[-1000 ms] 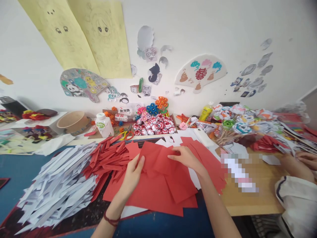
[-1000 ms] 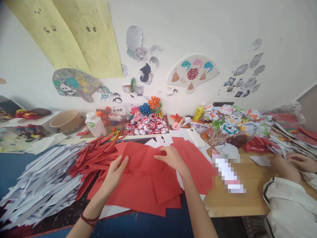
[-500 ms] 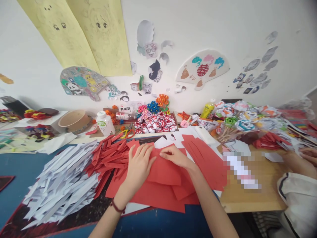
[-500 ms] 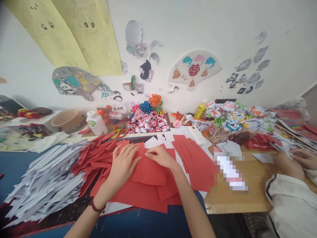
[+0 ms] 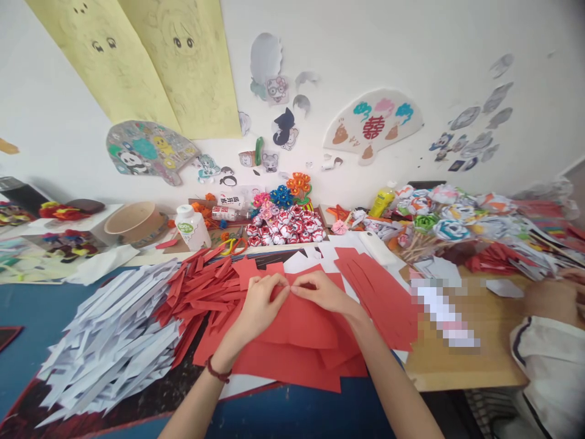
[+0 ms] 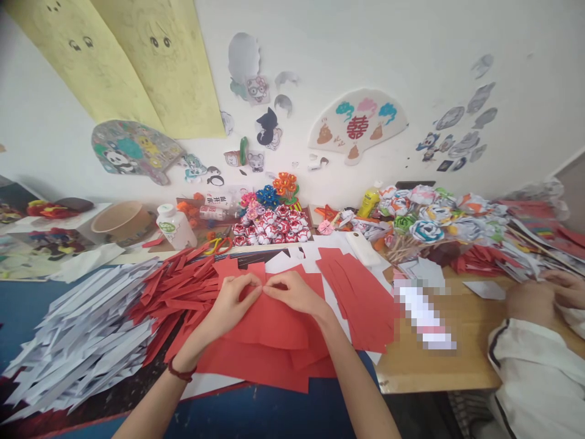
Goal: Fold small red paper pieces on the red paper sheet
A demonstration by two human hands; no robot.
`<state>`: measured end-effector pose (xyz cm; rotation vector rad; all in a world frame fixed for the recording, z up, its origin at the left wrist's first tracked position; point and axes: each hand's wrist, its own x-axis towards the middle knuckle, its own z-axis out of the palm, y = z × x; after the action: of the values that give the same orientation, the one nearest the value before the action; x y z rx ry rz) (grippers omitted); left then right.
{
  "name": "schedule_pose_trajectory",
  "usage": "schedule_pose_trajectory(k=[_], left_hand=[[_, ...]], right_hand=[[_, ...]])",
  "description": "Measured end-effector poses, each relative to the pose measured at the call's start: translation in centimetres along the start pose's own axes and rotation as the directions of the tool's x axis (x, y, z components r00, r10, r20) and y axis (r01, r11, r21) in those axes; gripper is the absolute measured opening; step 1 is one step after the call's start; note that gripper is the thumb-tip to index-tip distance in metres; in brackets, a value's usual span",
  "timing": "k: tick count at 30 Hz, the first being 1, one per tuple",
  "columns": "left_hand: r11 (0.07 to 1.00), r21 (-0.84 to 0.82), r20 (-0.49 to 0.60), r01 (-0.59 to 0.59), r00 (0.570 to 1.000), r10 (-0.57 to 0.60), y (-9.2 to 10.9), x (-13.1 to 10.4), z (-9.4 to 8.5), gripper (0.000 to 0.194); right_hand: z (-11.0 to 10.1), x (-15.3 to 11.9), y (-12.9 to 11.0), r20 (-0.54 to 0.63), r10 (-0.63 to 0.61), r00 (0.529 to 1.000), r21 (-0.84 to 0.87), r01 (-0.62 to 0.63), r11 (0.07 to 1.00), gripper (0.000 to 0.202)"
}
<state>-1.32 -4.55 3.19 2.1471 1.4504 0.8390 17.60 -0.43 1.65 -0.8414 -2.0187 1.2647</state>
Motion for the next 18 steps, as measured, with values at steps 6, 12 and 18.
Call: schedule_pose_trajectory(k=[6,12,18], left_hand=[[0.991,-0.133,-0.06,-0.002,0.998,-0.006,0.6,-0.3,0.2,0.023],[0.984,-0.17,-0.041,0.054,0.997,-0.062,-0.9,-0.1,-0.6,0.021],[0.937,0.068,-0.067,0.342,0.939,-0.337,-4.4,-0.5,-0.2,0.029]], right_hand=[[0.4,-0.4,0.1,-0.063,0.01,0.998,0.059,-0.006,0.998,0.036],[-0.7,-0.7,0.5,-0.102,-0.01,0.995,-0.077,0.002,0.997,0.029],[-0.2,-0.6,2.1,-0.295,-0.133,0.946,-0.692,-0.115,0.713,0.01]])
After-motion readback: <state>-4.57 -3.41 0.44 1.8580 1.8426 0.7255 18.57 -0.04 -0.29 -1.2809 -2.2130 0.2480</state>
